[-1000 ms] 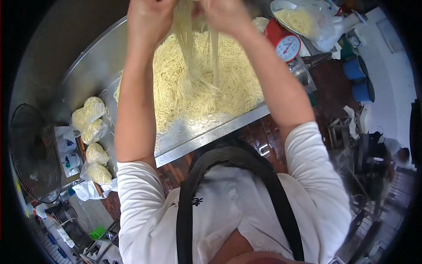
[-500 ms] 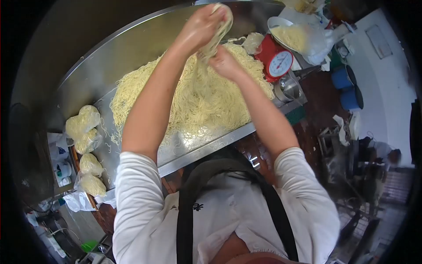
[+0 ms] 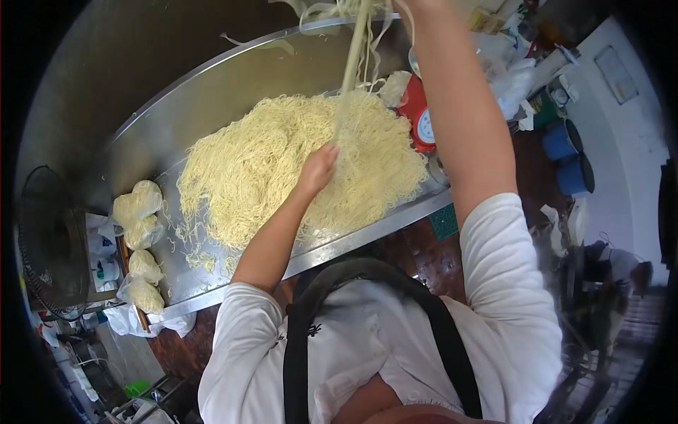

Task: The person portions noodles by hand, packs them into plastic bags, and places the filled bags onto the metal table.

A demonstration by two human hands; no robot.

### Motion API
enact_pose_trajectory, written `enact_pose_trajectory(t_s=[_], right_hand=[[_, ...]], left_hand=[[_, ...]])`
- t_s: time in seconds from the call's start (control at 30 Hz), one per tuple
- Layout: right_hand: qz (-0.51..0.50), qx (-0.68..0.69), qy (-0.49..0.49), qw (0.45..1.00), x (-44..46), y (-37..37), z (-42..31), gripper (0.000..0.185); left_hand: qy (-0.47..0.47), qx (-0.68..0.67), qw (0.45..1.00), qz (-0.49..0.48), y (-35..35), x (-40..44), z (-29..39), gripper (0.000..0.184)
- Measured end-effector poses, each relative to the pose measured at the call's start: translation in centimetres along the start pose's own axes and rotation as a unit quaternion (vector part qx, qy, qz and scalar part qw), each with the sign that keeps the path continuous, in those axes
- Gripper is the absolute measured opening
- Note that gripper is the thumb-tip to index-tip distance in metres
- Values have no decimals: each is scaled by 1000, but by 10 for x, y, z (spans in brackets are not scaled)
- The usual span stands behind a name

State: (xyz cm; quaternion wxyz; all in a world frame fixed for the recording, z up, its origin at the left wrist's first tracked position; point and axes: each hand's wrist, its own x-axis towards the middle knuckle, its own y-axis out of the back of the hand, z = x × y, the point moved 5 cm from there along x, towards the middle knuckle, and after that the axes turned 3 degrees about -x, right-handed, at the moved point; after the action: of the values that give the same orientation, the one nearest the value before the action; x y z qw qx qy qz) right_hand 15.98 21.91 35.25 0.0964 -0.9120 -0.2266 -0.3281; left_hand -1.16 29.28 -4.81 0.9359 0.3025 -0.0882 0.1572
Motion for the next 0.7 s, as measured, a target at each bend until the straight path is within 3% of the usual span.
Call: enact_pose_trajectory(t_s=[0.03,0.1,0.17,0.23,0.27,0.33,0.37,0.43,0.47,0.5,0.53,0.57,0.63,0.67,0.7], right_hand=[[-6,17,-41,999,-8,6,16,22],[-14,54,-129,990,-37,17,54,20],[-102,16,-159,982,-67,21,73,22],[-165,32,-202,965,-102,27,114,36],[-187,64,-223,955,-116,29,137,42],[-246,-6,-254,936,-163,27,154,54],[-223,-100,-147,958,-181,18,174,55],[-272,-250,-87,925,-211,-7,169,55],[-147,112,-299,936,-217,-20,198,50],[-74,313,-388,864,-218,-31,213,47],[34,488,-454,745,-217,-43,217,45],[60,521,-452,722,-203,-43,218,44],[19,358,-398,844,-172,-29,172,42],[-53,135,-324,935,-156,-16,124,40],[-121,-101,-229,961,-143,-10,92,38]], left_hand=[[29,20,999,21,-2,-10,-31,33],[203,125,971,-4,0,-17,-106,33],[181,76,977,82,30,6,-84,30],[323,-198,925,18,52,47,-55,26],[294,-201,933,43,74,65,-1,24],[228,-213,948,61,98,96,87,24],[188,-222,955,54,105,112,112,26],[99,-186,978,-13,99,133,153,16],[49,-112,992,-33,105,133,172,18],[-1,-39,998,-54,108,130,189,22],[-52,35,995,-75,107,126,201,26],[-102,-13,994,32,118,122,197,33],[-197,-111,946,234,132,102,161,48],[-135,-223,939,226,114,86,144,65],[-179,-134,943,246,90,68,135,70]])
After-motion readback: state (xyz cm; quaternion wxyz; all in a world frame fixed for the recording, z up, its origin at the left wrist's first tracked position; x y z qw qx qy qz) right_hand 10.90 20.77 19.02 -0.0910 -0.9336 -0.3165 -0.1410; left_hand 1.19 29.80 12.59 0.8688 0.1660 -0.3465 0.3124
